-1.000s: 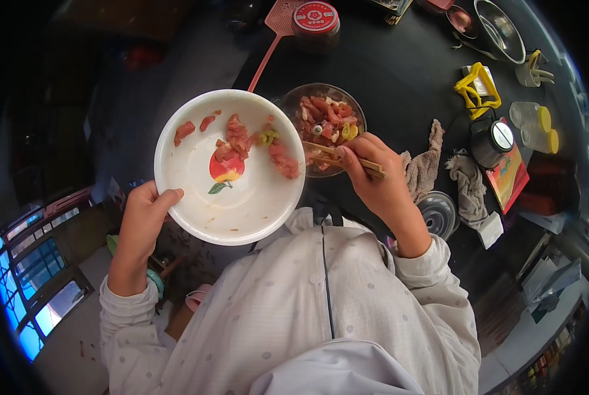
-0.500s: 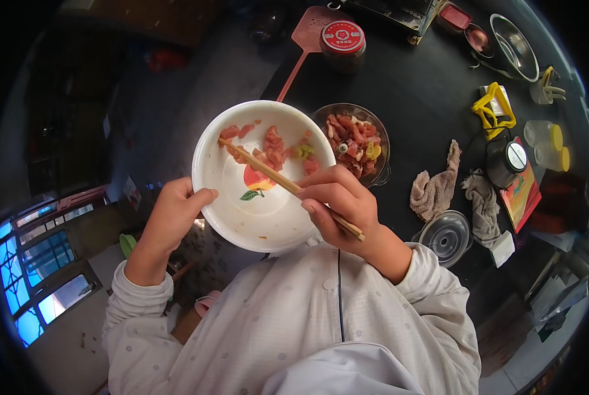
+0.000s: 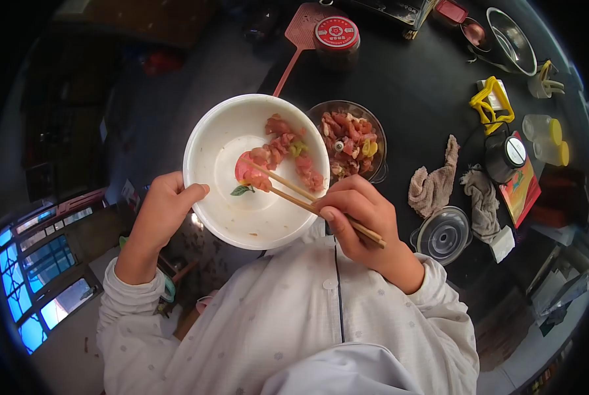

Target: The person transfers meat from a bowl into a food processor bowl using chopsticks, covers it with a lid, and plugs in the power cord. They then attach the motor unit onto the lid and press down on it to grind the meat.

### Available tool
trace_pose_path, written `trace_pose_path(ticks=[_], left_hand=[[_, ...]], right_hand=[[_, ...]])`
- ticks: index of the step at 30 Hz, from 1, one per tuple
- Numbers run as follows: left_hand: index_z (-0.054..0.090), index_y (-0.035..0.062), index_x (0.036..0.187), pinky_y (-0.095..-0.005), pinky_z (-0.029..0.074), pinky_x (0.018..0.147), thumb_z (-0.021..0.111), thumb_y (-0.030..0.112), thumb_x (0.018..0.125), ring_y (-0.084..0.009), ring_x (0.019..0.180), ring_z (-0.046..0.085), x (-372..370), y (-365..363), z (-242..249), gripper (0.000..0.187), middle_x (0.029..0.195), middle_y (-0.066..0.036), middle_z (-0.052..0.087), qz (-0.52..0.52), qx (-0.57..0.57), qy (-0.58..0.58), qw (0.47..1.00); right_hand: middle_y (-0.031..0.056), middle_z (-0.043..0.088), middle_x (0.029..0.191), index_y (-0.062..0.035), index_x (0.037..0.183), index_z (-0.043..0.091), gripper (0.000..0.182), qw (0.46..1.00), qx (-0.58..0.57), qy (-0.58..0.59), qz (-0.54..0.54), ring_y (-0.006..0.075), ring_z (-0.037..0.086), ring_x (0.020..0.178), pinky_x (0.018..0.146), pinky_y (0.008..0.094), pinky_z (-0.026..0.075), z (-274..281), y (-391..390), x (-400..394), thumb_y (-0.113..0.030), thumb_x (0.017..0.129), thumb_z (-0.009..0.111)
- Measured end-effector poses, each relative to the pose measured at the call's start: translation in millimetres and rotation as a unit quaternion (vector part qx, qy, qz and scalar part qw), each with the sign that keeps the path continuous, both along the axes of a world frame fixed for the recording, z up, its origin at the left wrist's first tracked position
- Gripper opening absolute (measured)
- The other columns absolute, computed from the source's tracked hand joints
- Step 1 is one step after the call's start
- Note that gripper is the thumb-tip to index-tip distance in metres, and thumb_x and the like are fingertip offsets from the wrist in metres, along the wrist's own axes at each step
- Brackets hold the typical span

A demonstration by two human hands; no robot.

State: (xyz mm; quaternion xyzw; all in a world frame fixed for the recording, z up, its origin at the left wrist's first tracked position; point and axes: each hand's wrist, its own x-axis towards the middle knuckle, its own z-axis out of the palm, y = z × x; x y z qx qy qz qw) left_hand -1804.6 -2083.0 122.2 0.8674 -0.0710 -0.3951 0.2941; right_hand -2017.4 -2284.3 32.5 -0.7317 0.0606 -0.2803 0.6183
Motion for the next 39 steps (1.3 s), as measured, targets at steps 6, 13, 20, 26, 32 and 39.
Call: trace_pose_path(ticks=[6,13,20,26,32,39], left_hand=[[0.068,-0.0075,0.087,-0.0239,0.043,0.058,0.064,0.012,0.086,-0.006,0.064,0.056,6,-9,10,0.02,0.074,-0.003,0.066,-0.038,0.02,-0.015,0.999],[0.069,-0.0051,0.088,-0.0223,0.042,0.056,0.063,0.012,0.085,-0.0063,0.06,0.056,17,-16,11,0.019,0.073,-0.003,0.066,-0.086,0.078,-0.016,0.993],[0.069,-0.007,0.089,-0.0236,0.043,0.058,0.063,0.012,0.085,-0.0076,0.062,0.056,19,-25,17,0.02,0.075,-0.004,0.067,-0.066,0.075,-0.014,0.995],[0.069,-0.0067,0.09,-0.0237,0.044,0.058,0.064,0.012,0.086,-0.0075,0.062,0.057,15,-29,21,0.02,0.075,-0.004,0.067,-0.082,0.1,-0.02,0.991],[0.069,-0.0063,0.089,-0.0237,0.043,0.058,0.065,0.013,0.086,-0.007,0.062,0.055,14,-23,16,0.02,0.073,-0.003,0.066,-0.087,0.083,-0.036,0.992],[0.069,-0.0055,0.089,-0.024,0.043,0.058,0.064,0.013,0.086,-0.0072,0.061,0.055,21,-24,15,0.02,0.073,-0.004,0.066,-0.093,0.082,-0.043,0.991]], right_hand=[[0.0106,0.06,0.087,-0.0025,0.095,0.066,0.012,0.997,-0.067,0.023,-0.033,0.0216,0.061,0.066,0.057,0.0307,0.05,-14,-6,4,-0.002,0.084,0.071],[0.0097,0.057,0.083,-0.002,0.091,0.064,0.011,0.992,-0.113,0.02,-0.047,0.0227,0.059,0.063,0.053,0.0333,0.048,-18,-5,-1,-0.002,0.083,0.071],[0.0121,0.058,0.083,0.0006,0.088,0.064,0.006,0.982,-0.118,0.037,-0.142,0.0241,0.06,0.064,0.054,0.031,0.048,-10,-23,-28,0.003,0.083,0.068],[0.0117,0.061,0.084,0.0008,0.09,0.067,0.006,0.993,-0.006,0.027,-0.11,0.0215,0.06,0.067,0.059,0.0287,0.048,-4,-14,-25,0.0,0.085,0.069],[0.0119,0.06,0.087,0.0013,0.092,0.066,0.007,0.999,-0.01,0.003,-0.045,0.023,0.061,0.072,0.065,0.03,0.05,-24,11,3,0.001,0.086,0.068],[0.0116,0.061,0.087,-0.0003,0.091,0.065,0.011,0.991,-0.103,0.021,-0.084,0.0253,0.063,0.066,0.056,0.0328,0.051,-34,1,-27,-0.001,0.082,0.071]])
